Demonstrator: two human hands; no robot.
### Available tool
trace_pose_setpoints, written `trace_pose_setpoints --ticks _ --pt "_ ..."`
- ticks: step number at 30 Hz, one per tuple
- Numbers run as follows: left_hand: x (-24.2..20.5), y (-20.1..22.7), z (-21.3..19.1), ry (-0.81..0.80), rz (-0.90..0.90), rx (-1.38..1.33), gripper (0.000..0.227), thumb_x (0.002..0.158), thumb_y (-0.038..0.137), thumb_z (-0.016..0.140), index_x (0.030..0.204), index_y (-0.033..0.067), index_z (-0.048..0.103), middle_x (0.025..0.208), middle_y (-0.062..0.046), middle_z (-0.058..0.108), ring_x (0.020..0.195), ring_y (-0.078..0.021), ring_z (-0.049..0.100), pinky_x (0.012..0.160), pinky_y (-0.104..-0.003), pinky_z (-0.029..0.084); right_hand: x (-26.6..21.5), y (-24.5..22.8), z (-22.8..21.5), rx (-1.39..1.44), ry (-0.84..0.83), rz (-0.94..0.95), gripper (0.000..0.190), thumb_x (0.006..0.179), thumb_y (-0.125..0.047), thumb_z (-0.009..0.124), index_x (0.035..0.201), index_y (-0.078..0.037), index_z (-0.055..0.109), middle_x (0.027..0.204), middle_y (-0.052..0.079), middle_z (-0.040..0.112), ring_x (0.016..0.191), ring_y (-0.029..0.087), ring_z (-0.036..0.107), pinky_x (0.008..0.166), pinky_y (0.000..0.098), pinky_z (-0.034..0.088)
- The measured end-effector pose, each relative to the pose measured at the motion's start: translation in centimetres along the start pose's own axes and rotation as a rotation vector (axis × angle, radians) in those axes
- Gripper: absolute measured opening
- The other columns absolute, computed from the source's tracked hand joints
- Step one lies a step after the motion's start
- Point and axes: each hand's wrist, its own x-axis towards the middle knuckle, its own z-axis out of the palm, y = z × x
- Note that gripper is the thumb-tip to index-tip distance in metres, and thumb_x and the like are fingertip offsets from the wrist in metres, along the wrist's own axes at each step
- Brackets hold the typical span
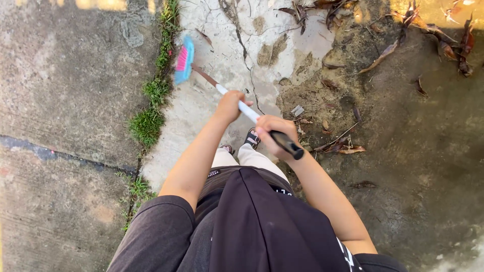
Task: Sweeping dirt and dry leaves off a concrete floor using a broom.
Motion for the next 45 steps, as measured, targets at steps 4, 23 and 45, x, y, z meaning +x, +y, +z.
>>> trace_pose_setpoints --ticks 4,23,45 --pt "1.3 10.5 2.1 -0.076 0.019 -0.204 0.03 0.091 0.034 0.078 0.077 0.0096 0.067 0.074 -0.013 0.068 0.082 -0.0371 0.07 0.083 -0.046 0.055 2.9 -8.5 -4.5 -0.098 0.002 0.109 0.032 0.09 0.012 0.067 0.063 0.001 0.054 0.062 0.018 0.065 0.057 0.034 0.064 0.066 0.0465 0.058" --pt "5.4 28.0 -1.6 -0.198 0.508 -0.231 0.05 0.1 0.04 0.05 0.06 0.0119 0.06 0.061 -0.003 0.063 0.064 -0.0218 0.063 0.057 -0.04 0.049 8.6 -22.6 -6.6 -0.46 0.035 0.092 0.029 0.079 -0.001 0.059 0.059 -0.004 0.037 0.054 0.01 0.045 0.047 0.025 0.047 0.062 0.0389 0.052" --pt "15.1 6.6 -2.1 -0.059 0.301 -0.332 0.029 0.092 0.02 0.073 0.069 0.0053 0.064 0.066 -0.02 0.062 0.071 -0.0451 0.065 0.074 -0.049 0.054 16.4 -2.9 -5.7 -0.268 -0.052 0.211 0.031 0.09 0.005 0.069 0.063 -0.003 0.057 0.063 0.013 0.065 0.059 0.032 0.063 0.072 0.0419 0.058"
